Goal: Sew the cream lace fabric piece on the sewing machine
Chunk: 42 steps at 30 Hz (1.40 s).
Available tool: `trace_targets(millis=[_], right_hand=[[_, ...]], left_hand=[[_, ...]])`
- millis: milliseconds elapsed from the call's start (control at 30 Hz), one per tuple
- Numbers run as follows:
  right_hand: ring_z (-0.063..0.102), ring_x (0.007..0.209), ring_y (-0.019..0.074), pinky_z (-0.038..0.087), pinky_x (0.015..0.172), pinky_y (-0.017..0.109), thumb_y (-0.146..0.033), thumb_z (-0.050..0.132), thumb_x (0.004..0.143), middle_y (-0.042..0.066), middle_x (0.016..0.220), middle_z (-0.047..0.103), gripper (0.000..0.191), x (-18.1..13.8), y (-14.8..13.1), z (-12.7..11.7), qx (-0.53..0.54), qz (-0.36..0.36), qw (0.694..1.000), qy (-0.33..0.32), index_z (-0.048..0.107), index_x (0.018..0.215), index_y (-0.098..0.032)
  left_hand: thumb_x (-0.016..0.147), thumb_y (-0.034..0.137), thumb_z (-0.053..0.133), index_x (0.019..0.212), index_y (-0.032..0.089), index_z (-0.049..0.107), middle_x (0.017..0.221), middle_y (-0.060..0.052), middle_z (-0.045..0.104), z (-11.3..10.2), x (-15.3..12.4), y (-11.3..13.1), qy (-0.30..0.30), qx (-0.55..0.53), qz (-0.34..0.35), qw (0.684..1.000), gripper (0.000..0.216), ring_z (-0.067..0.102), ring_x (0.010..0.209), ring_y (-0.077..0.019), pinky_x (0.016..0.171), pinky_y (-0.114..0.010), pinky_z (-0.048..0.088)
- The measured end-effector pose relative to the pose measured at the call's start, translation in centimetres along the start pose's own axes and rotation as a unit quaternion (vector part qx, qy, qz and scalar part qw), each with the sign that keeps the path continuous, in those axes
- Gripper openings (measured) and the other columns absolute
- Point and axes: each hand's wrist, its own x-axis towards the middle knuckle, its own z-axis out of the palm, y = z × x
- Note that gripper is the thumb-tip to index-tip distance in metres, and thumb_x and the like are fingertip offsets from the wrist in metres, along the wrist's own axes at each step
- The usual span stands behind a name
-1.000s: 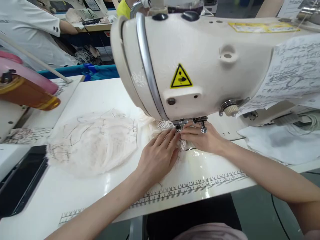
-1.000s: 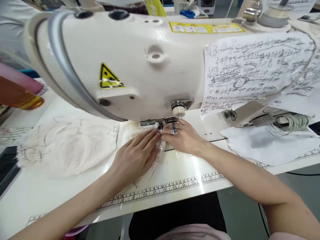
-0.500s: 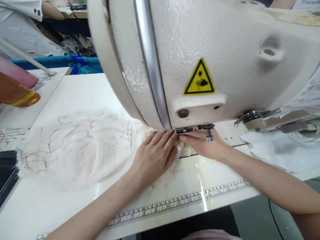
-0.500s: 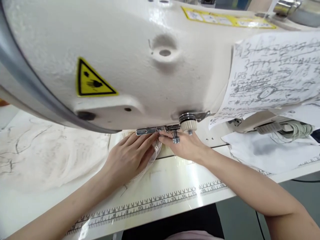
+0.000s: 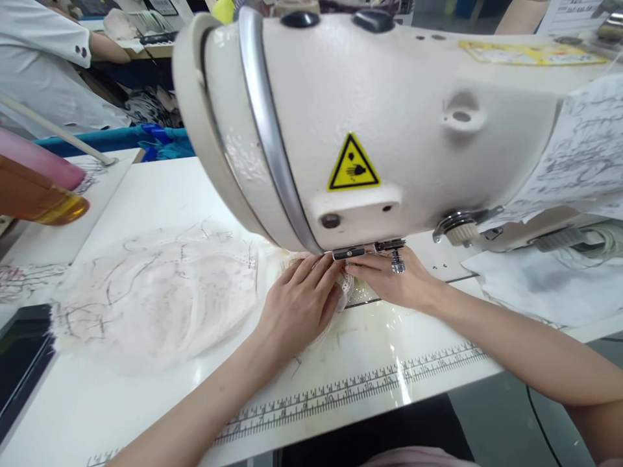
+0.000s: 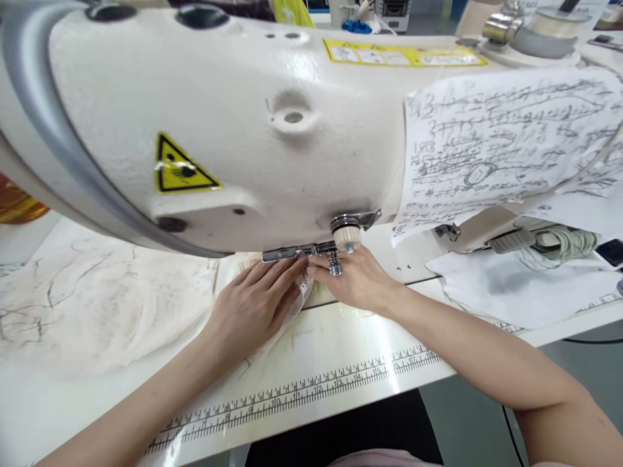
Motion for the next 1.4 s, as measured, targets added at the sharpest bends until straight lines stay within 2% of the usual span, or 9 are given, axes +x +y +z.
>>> trace_targets(millis=[333,533,700,800,900,1067,1133,1200,1400], right_hand=[[0.063,0.078,0.0131,0.043,0.083,0.032,-0.003,0.048,0.083,-0.004,0.097,0.072,0.027,0.7,-0.6,-1.0,0.013,-0.016,1.000,0.010,0.067,0.090,-0.020],[0.058,0.071,0.0113,0.040,0.076,0.030,0.001,0.044,0.082,-0.003,0.097,0.071,0.033,0.3,-1.3,-1.7,-0.006,-0.020,1.000,0.006,0.065,0.094,-0.021],[0.060,0.083,0.0149,0.040,0.067,0.030,-0.007,0.047,0.082,0.003,0.106,0.067,0.031,0.2,-1.6,-1.6,0.073,-0.011,0.997,-0.016,0.063,0.106,-0.018],[0.060,0.094,0.0182,0.043,0.071,0.031,-0.013,0.049,0.086,0.004,0.103,0.067,0.024,0.2,-1.6,-1.2,0.142,0.000,0.989,-0.034,0.064,0.104,-0.019],[0.061,0.094,0.0184,0.045,0.075,0.033,-0.017,0.052,0.090,0.002,0.095,0.069,0.016,0.3,-1.5,-1.1,0.159,0.001,0.987,-0.020,0.066,0.098,-0.022],[0.063,0.093,0.0165,0.048,0.078,0.032,-0.017,0.051,0.092,0.001,0.091,0.070,0.017,0.4,-1.0,-0.9,0.158,-0.001,0.987,-0.004,0.066,0.097,-0.023],[0.063,0.095,0.0156,0.049,0.079,0.031,-0.015,0.051,0.091,0.000,0.092,0.070,0.017,0.3,-0.9,-0.7,0.154,-0.006,0.988,-0.010,0.066,0.098,-0.022],[0.063,0.096,0.0146,0.049,0.082,0.030,-0.016,0.051,0.091,0.000,0.097,0.070,0.018,0.1,-0.9,-0.6,0.146,0.004,0.989,-0.018,0.065,0.102,-0.021],[0.062,0.098,0.0145,0.049,0.086,0.033,-0.018,0.049,0.092,0.001,0.106,0.069,0.023,0.2,-1.5,-1.0,0.109,0.026,0.992,-0.057,0.065,0.108,-0.023]], left_hand=[[0.094,0.023,0.047,0.121,0.015,0.059,0.123,-0.009,0.064,-2.5,-0.3,0.3,0.036,0.028,0.039,0.998,0.031,0.059,0.111,-0.0258,0.084,-0.039,0.050],[0.090,0.058,0.043,0.117,0.012,0.061,0.120,-0.010,0.065,-5.3,-4.9,-0.2,0.007,0.014,0.153,0.988,0.056,0.063,0.094,-0.0258,0.061,-0.035,0.050],[0.093,0.010,0.042,0.113,0.016,0.056,0.118,-0.008,0.066,-5.4,-6.9,0.3,0.029,-0.042,0.024,0.998,0.025,0.064,0.098,-0.0178,0.061,-0.024,0.053],[0.098,0.016,0.033,0.112,0.016,0.051,0.108,-0.008,0.067,-6.3,-4.7,0.3,0.013,-0.114,-0.093,0.989,0.023,0.067,0.081,-0.0145,0.055,-0.023,0.052],[0.098,0.020,0.032,0.098,0.016,0.053,0.075,-0.001,0.065,-7.0,-1.4,-0.5,-0.026,-0.102,-0.079,0.991,0.021,0.061,0.056,-0.0135,0.045,-0.024,0.043],[0.082,0.025,0.063,0.093,0.016,0.055,0.080,-0.002,0.064,-4.6,1.3,-1.3,-0.055,-0.069,0.057,0.994,0.016,0.062,0.072,-0.0181,0.062,-0.030,0.047],[0.082,0.011,0.055,0.084,0.017,0.057,0.074,0.000,0.062,-3.0,1.2,-1.0,-0.009,0.004,0.068,0.998,0.007,0.059,0.066,-0.0169,0.060,-0.030,0.043],[0.082,0.001,0.045,0.074,0.018,0.057,0.066,0.001,0.059,-1.8,0.7,-0.7,0.045,0.063,0.070,0.995,0.023,0.053,0.059,-0.0151,0.058,-0.030,0.039],[0.083,-0.001,0.042,0.073,0.018,0.063,0.065,0.001,0.061,-1.4,-0.1,-0.4,0.117,0.095,0.075,0.986,0.030,0.055,0.061,-0.0144,0.070,-0.033,0.044]])
